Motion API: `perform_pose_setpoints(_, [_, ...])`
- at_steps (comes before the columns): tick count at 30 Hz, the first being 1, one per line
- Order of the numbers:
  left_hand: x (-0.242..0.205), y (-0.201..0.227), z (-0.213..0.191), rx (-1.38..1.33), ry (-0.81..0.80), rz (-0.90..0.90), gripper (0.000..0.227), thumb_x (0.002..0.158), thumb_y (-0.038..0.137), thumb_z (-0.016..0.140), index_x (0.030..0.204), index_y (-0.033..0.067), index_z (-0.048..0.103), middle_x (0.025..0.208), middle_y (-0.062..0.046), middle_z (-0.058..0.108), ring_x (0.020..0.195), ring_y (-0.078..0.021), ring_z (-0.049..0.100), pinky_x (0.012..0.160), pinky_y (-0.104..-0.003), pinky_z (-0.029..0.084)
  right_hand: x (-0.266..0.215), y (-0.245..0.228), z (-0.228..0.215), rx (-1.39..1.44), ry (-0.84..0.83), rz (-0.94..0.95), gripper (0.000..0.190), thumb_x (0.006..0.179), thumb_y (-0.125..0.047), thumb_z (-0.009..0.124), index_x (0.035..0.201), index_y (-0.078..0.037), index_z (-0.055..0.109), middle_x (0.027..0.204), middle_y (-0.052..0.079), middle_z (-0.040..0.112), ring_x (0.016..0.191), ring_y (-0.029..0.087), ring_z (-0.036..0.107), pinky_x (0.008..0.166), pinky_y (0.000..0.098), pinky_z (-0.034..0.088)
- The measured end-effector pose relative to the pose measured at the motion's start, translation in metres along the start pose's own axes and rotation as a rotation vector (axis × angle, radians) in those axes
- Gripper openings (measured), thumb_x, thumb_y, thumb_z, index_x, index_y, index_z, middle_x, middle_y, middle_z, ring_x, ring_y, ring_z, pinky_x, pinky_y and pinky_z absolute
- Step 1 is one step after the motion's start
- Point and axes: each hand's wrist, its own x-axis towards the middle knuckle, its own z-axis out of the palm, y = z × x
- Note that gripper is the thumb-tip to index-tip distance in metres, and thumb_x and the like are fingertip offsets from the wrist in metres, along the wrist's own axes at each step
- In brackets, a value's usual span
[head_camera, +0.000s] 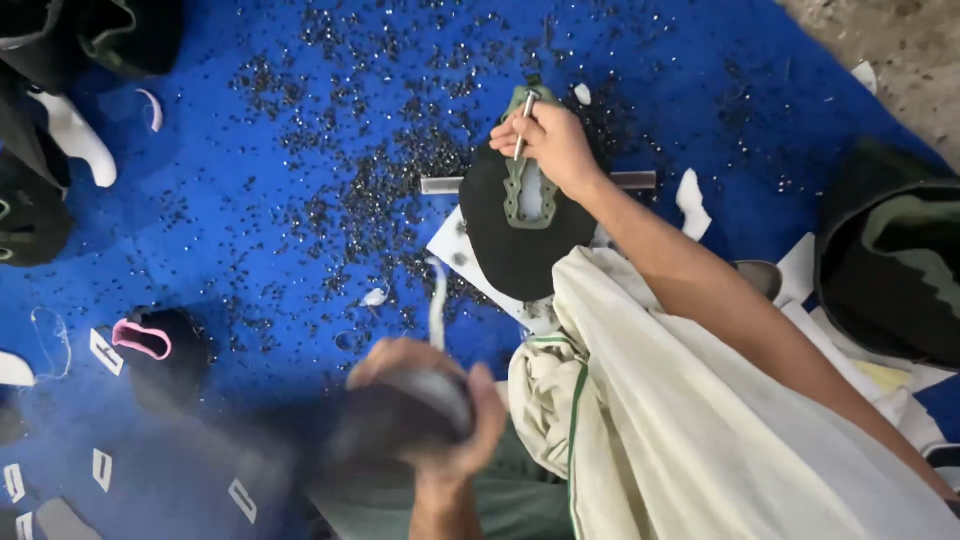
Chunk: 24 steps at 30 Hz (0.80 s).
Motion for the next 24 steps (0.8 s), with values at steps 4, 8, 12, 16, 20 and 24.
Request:
perform_pose_setpoints(4, [-0.009,-0.051,0.035,-0.382,0.161,0.111,0.036,0.069,0.014,0.078,0.086,0.0083,0.046,0.073,-0.007,0.058,0.062,-0.0189,0.057,0.063,-0.029,0.048,-0.020,0.006,0.004,-0.288,-0.048,-0.209,0.013,0.104,0.000,0.051,0.108,0.004,0.063,0.109,0.020,0.074,0.099,0.026,0.075,0.088,0.0353,0.062])
perform_pose_setpoints(8, [-0.032,-0.111,0.072,0.338,-0.304,-0.311,0.047,0.065,0.017,0.088,0.104,0.0024,0.066,0.081,-0.015,0.071,0.071,-0.0357,0.073,0.065,-0.039,0.053,-0.043,-0.021,0.020,-0.669,-0.129,-0.589,0.022,0.099,0.005,0.051,0.115,0.006,0.066,0.108,0.021,0.074,0.104,0.028,0.074,0.090,0.0377,0.058])
perform_pose_setpoints(12, [-0.043,-0.067,0.037,0.040,-0.211,-0.394,0.036,0.068,0.017,0.081,0.097,0.0033,0.064,0.079,-0.007,0.074,0.071,-0.0143,0.074,0.068,-0.032,0.059,-0.002,0.014,-0.014,-0.352,-0.031,-0.465,0.008,0.106,0.004,0.053,0.105,0.003,0.061,0.100,0.018,0.074,0.096,0.023,0.072,0.085,0.0351,0.057])
perform_pose_setpoints(16, [0.009,0.014,-0.011,0.201,-0.127,-0.098,0.033,0.063,0.017,0.082,0.082,0.0089,0.057,0.070,-0.004,0.062,0.066,-0.0166,0.060,0.067,-0.033,0.050,0.016,0.004,-0.009,-0.187,0.077,-0.142,0.012,0.106,-0.003,0.055,0.101,0.002,0.064,0.097,0.013,0.075,0.090,0.017,0.076,0.081,0.0307,0.062])
perform_pose_setpoints(20, [0.020,-0.007,0.006,0.368,-0.237,-0.051,0.035,0.062,0.019,0.083,0.084,0.0096,0.058,0.074,-0.008,0.061,0.073,-0.0272,0.061,0.070,-0.039,0.046,-0.014,-0.012,0.009,-0.627,0.104,-0.453,0.015,0.103,-0.008,0.061,0.106,0.004,0.070,0.099,0.014,0.076,0.092,0.020,0.077,0.081,0.0334,0.061])
perform_pose_setpoints(24, [-0.004,-0.077,0.053,0.386,-0.379,-0.262,0.043,0.069,0.024,0.086,0.101,0.0035,0.065,0.086,-0.017,0.070,0.082,-0.0357,0.068,0.072,-0.042,0.053,-0.024,-0.010,0.012,-0.842,0.118,-0.674,0.019,0.101,-0.011,0.063,0.113,0.002,0.071,0.105,0.015,0.075,0.098,0.025,0.074,0.084,0.0369,0.060])
